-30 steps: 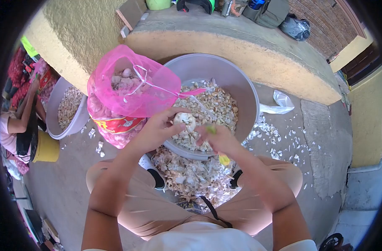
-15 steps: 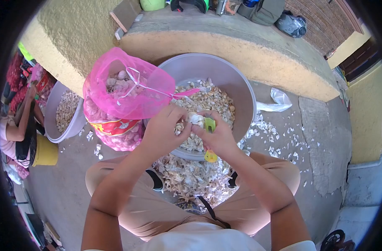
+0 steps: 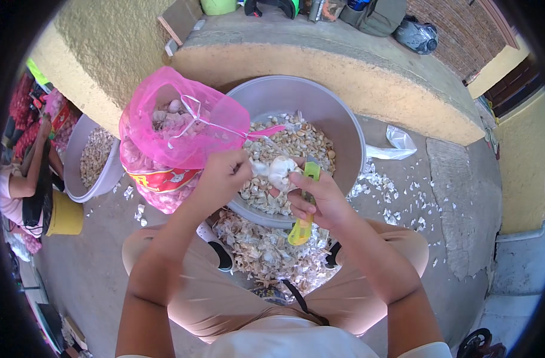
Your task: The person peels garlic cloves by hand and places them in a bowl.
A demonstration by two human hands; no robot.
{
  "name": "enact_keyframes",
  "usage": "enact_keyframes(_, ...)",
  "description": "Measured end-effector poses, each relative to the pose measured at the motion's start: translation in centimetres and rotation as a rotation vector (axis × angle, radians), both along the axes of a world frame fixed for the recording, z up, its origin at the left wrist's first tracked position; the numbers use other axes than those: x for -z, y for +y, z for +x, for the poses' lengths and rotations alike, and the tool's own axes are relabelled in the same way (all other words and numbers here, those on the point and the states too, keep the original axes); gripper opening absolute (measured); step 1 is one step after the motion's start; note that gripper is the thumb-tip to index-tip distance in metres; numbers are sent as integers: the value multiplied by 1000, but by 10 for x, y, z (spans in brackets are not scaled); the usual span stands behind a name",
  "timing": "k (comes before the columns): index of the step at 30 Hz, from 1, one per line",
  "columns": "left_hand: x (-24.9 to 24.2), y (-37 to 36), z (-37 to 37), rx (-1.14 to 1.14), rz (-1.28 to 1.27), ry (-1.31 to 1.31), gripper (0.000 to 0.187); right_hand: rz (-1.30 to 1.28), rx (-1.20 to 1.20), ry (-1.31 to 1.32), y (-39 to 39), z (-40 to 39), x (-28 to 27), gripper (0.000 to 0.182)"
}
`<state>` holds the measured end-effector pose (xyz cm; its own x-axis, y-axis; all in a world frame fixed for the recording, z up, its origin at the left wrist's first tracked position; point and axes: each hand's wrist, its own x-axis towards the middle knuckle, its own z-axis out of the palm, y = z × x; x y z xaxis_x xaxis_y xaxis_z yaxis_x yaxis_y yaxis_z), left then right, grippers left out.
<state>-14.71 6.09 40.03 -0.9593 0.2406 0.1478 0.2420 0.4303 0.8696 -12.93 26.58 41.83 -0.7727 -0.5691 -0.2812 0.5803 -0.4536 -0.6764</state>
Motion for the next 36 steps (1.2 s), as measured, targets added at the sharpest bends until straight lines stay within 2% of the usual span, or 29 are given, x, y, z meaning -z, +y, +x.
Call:
enact_keyframes(3, 4, -3, 6, 74, -114, -186, 15, 13, -66, 21, 1, 2, 3, 42)
enact_keyframes(6, 0, -4, 10, 100, -31, -424, 17, 27, -96, -9, 1, 6, 9, 41)
enact_keyframes(9, 27, -12, 7, -84, -91, -355, 15, -100, -111, -45, 1, 10, 7, 41)
enact_keyframes(12, 22, -26, 2, -87, 1, -570, 16, 54, -58, 134, 12, 7, -12, 45)
enact_keyframes(15, 22, -18, 19, 324, -212, -793, 16, 225, -83, 181, 17, 6, -2, 46)
enact_keyframes(17, 54, -14, 38, 701, -292, -463, 17, 342, -87, 235, 15, 7, -6, 45)
enact_keyframes(18, 49, -8, 41, 881, -330, -287, 18, 397, -88, 264, 12, 6, -7, 45)
enact_keyframes(21, 19, 4, 33, 553, -533, -665, 18, 520, -67, 294, 12, 6, -6, 45)
enact_keyframes(23, 7, -1, 17, 323, -433, -307, 21, 540, -73, 281, 10, 6, -5, 47)
enact_keyframes(26, -16, 8, 17, 30, 126, -101, 21, 603, -67, 308, 5, 5, -10, 47)
enact_keyframes(29, -29, 18, 23, 128, 120, 11, 22, 663, -32, 342, 1, 6, -11, 47)
enact_keyframes(32, -26, 22, 20, 87, 72, 23, 23, 729, 21, 386, -1, 6, -5, 47)
enact_keyframes(35, -19, 28, 18, -32, 328, -110, 19, 808, 63, 408, -6, 7, -11, 48)
enact_keyframes(36, -16, 29, 17, -54, 333, -108, 19, 836, 75, 409, -8, 9, -13, 49)
